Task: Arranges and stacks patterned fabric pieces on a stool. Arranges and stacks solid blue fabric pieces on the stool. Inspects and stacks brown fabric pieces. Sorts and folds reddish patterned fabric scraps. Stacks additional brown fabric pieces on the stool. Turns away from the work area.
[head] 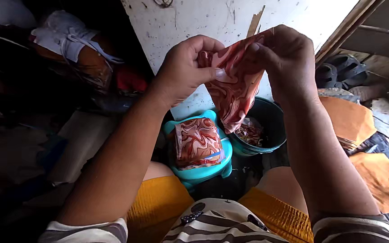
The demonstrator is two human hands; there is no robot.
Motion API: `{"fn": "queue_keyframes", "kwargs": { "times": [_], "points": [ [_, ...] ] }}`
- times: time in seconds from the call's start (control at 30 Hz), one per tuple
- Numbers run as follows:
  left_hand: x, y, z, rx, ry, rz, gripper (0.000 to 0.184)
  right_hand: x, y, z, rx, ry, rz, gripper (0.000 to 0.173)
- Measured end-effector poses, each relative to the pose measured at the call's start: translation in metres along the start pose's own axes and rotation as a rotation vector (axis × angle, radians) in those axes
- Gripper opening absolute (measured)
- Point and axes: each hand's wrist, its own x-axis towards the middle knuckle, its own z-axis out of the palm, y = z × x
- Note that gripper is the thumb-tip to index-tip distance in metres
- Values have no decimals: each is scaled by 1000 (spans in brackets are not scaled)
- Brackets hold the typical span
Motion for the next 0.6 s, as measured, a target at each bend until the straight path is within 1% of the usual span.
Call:
{"fn": "queue_keyframes", "kwargs": {
  "times": [0.17,0.27,0.33,0.47,0.53,0.6],
  "points": [
    [-14,3,-20,542,109,44,26,-11,-2,12,193,-20,32,18],
    [-27,10,-28,697,129,91,20,-18,-2,21,266,-27,37,27],
    [-34,9,-37,648,98,114,18,-21,-4,27,306,-33,39,36],
    [-46,7,-46,328,41,112,11,-22,-11,36,330,-73,109,50],
    [-51,5,-52,304,44,104,13,-22,-11,39,324,-112,106,54],
    [-53,1,-59,338,76,79,14,-20,-7,45,314,-145,97,51]
  ]
}}
